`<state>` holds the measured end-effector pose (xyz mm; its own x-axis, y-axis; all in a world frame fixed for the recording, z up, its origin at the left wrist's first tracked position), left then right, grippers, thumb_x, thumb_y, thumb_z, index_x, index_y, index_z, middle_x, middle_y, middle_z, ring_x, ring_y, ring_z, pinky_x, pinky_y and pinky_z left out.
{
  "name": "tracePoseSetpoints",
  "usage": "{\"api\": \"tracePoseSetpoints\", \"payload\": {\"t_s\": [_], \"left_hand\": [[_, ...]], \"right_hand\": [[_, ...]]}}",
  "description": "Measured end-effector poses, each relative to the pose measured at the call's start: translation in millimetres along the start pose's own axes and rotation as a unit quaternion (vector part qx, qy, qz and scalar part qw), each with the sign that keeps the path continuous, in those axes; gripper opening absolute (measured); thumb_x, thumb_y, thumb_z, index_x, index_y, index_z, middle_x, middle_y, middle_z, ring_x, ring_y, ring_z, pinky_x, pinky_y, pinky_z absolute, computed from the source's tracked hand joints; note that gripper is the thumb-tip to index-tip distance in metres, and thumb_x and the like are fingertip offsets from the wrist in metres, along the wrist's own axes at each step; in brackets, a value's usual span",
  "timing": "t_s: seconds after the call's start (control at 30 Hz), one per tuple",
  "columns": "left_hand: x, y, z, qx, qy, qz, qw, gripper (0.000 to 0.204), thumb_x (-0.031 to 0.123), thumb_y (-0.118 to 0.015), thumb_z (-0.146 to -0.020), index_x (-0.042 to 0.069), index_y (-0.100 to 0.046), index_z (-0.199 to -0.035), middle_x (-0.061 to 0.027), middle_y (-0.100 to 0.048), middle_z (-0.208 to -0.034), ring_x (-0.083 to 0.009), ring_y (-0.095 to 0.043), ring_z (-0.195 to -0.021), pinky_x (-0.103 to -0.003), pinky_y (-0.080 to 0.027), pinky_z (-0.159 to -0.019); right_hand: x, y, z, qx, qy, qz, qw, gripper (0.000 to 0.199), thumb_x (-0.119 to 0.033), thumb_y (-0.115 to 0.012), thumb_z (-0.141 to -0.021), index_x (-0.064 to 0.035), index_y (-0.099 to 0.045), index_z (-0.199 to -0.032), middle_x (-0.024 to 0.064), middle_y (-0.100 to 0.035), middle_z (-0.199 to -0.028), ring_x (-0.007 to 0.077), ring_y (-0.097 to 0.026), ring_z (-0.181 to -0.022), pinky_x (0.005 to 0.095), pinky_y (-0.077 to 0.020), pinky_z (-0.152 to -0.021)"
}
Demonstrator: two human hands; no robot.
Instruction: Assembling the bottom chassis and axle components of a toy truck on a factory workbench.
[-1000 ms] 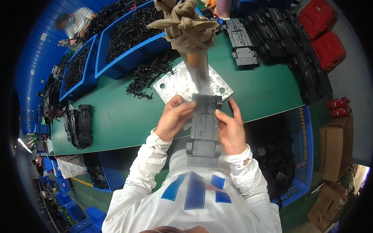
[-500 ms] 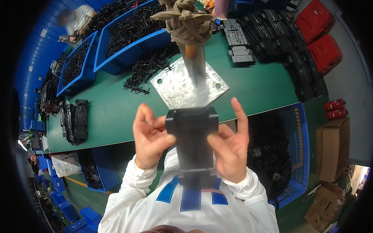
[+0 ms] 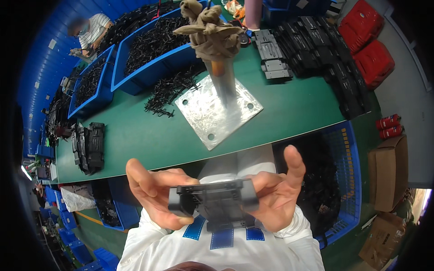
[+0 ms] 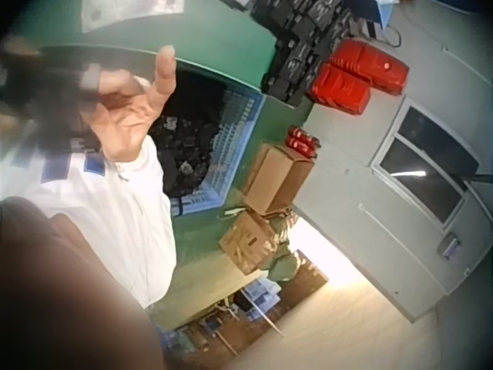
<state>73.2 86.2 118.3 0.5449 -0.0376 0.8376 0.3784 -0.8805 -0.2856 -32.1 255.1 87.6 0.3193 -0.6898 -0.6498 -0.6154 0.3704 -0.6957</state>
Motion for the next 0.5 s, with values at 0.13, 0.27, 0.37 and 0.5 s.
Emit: {"api": "tracePoseSetpoints", "payload": {"t_s": [0.13, 0.27, 0.37, 0.5], "left_hand": [[-4, 9, 0, -0.020, -0.021, 0.033, 0.999, 0.070, 0.001, -0.089, -0.065, 0.009, -0.025, -0.093, -0.0409, -0.064, -0.101, -0.0303, -0.069, -0.073, -0.036, -0.056, -0.067], [-3, 7, 11, 0.077, -0.033, 0.050, 0.995, 0.073, 0.004, -0.091, -0.063, 0.008, -0.025, -0.094, -0.0401, -0.065, -0.097, -0.0282, -0.066, -0.065, -0.034, -0.053, -0.062], [-2, 11, 12, 0.040, -0.009, -0.040, 0.998, 0.099, 0.027, -0.099, -0.056, 0.008, -0.032, -0.126, -0.0183, -0.072, -0.095, -0.0178, -0.062, -0.065, -0.028, -0.048, -0.060], [-6, 12, 1, -0.035, -0.046, 0.013, 0.998, 0.077, 0.009, -0.094, -0.060, 0.011, -0.026, -0.094, -0.0304, -0.069, -0.098, -0.0258, -0.066, -0.063, -0.030, -0.052, -0.056]], "right_hand": [[10, -16, -2, 0.135, -0.012, -0.006, 0.991, 0.120, 0.003, -0.083, -0.074, -0.0284, -0.003, -0.158, 0.0026, -0.064, -0.082, 0.0107, -0.060, -0.070, 0.0267, -0.0518, -0.067], [10, 8, -9, -0.119, 0.000, 0.003, 0.993, 0.097, 0.024, -0.053, -0.080, -0.0145, -0.007, -0.156, 0.0170, -0.065, -0.109, 0.0259, -0.065, -0.106, 0.0404, -0.0510, -0.093], [11, -6, -1, 0.065, -0.033, 0.039, 0.997, 0.116, 0.005, -0.078, -0.078, -0.0267, 0.001, -0.157, 0.0115, -0.070, -0.096, 0.0142, -0.065, -0.075, 0.0294, -0.0539, -0.069], [7, -11, 0, 0.090, 0.000, 0.070, 0.994, 0.110, -0.014, -0.081, -0.082, -0.0296, -0.002, -0.158, 0.0007, -0.058, -0.074, 0.0120, -0.057, -0.063, 0.0292, -0.0526, -0.064]]}}
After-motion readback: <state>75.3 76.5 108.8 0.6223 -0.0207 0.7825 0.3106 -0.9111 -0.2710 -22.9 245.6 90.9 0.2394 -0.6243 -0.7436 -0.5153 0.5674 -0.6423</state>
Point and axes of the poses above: each hand's wrist, its own z-axis away from the middle knuckle, its own y-axis out of the back of the hand, x = y × z, the point moved 1 cm from there along -z, towards the middle knuckle
